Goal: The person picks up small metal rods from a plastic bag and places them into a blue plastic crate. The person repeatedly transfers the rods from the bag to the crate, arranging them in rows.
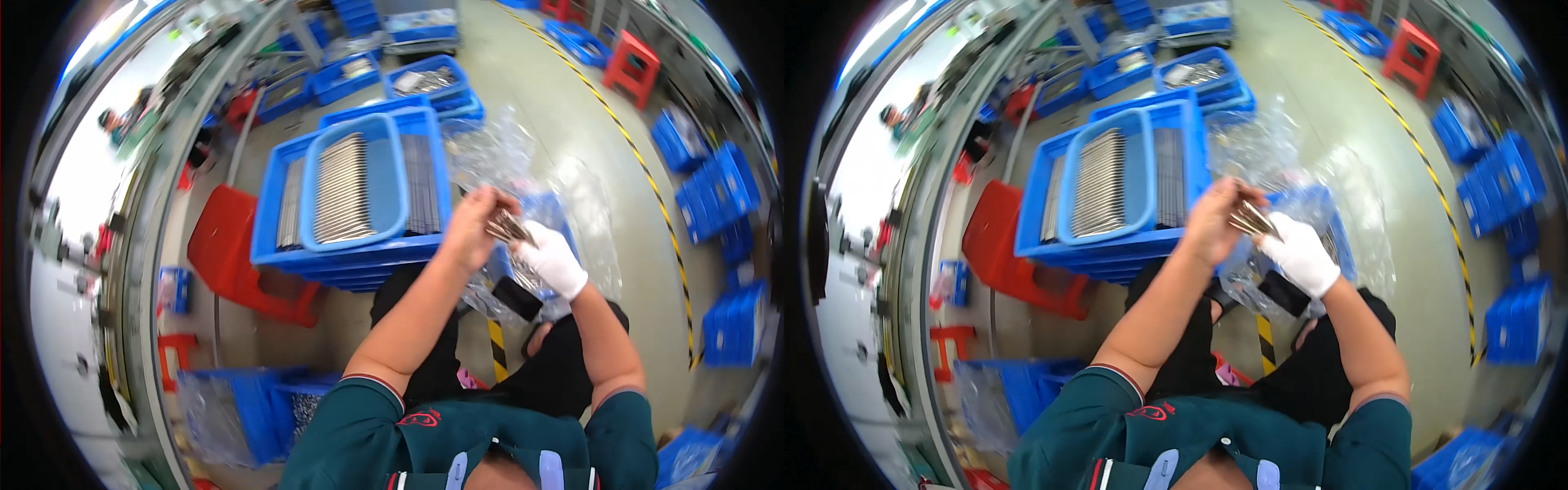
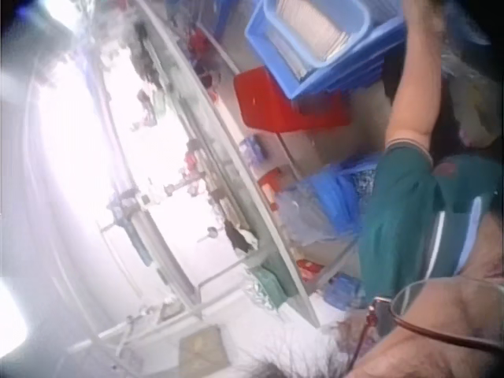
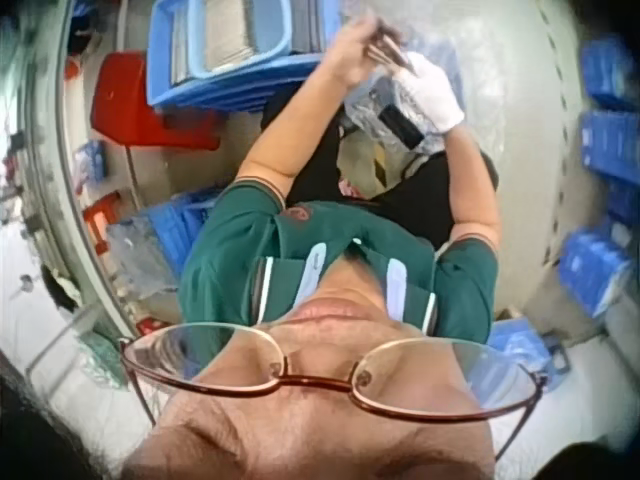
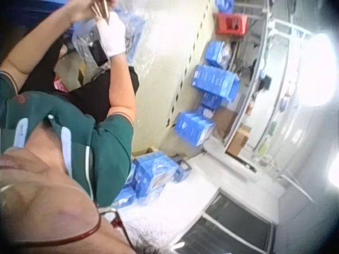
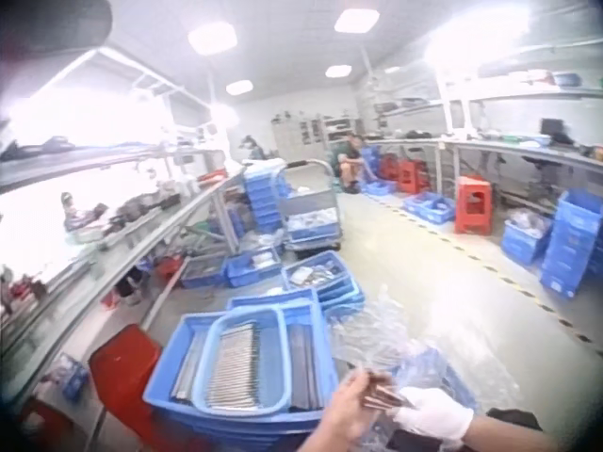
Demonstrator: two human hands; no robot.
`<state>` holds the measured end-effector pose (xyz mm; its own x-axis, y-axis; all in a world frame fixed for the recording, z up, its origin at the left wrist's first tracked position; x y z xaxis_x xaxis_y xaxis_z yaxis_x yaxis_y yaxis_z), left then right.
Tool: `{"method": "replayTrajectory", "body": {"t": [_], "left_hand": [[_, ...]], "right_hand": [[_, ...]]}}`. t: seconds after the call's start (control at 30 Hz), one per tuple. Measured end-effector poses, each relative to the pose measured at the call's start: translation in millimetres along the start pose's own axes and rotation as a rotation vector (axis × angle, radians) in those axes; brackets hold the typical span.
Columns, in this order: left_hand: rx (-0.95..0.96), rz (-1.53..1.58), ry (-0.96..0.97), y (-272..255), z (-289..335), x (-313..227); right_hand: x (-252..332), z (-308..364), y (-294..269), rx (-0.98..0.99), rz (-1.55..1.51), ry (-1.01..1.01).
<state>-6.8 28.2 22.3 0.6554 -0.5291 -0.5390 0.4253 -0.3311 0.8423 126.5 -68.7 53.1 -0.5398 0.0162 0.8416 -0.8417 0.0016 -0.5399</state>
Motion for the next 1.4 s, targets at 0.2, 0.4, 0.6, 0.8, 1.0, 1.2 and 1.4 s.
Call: {"method": "replayTrajectory", "body": {"t": [0.2,0.4,0.6,0.8,1.0,1.2,1.4], "left_hand": [[0.022,-0.288,0.136,4.0,17.3,-26.7],[-0.099,-0.234,0.192,-13.8,14.9,-29.3],[0.065,-0.929,0.104,-7.7,22.4,-16.4],[0.167,-1.151,0.141,-11.3,22.0,-6.7],[0.207,-1.311,0.191,-10.6,28.8,-10.2],[0.183,-1.172,0.103,-7.2,31.8,-15.8],[0.208,-1.126,0.097,-3.7,34.8,-24.2]], "right_hand": [[24.1,-22.0,22.2,0.130,0.328,-0.078],[101.9,-58.4,-17.6,0.090,0.517,-0.164],[171.8,-135.0,30.9,0.103,0.685,-0.411],[164.7,-188.4,128.3,0.281,0.889,-0.400],[166.3,-208.4,181.1,0.399,0.990,-0.462],[167.5,-205.5,194.8,0.423,0.901,-0.573],[166.4,-204.1,194.5,0.384,0.982,-0.657]]}}
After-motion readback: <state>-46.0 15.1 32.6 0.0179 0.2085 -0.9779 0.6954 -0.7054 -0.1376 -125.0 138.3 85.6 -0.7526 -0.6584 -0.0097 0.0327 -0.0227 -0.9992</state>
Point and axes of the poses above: each hand's wrist, its own z-axis away from the middle knuckle, its own y-axis out of the palm, x = y × z, the point moved 1 cm from there along -z, towards the middle knuckle, and after that the axes turned 7 degrees about z, right-handed, at the moved point
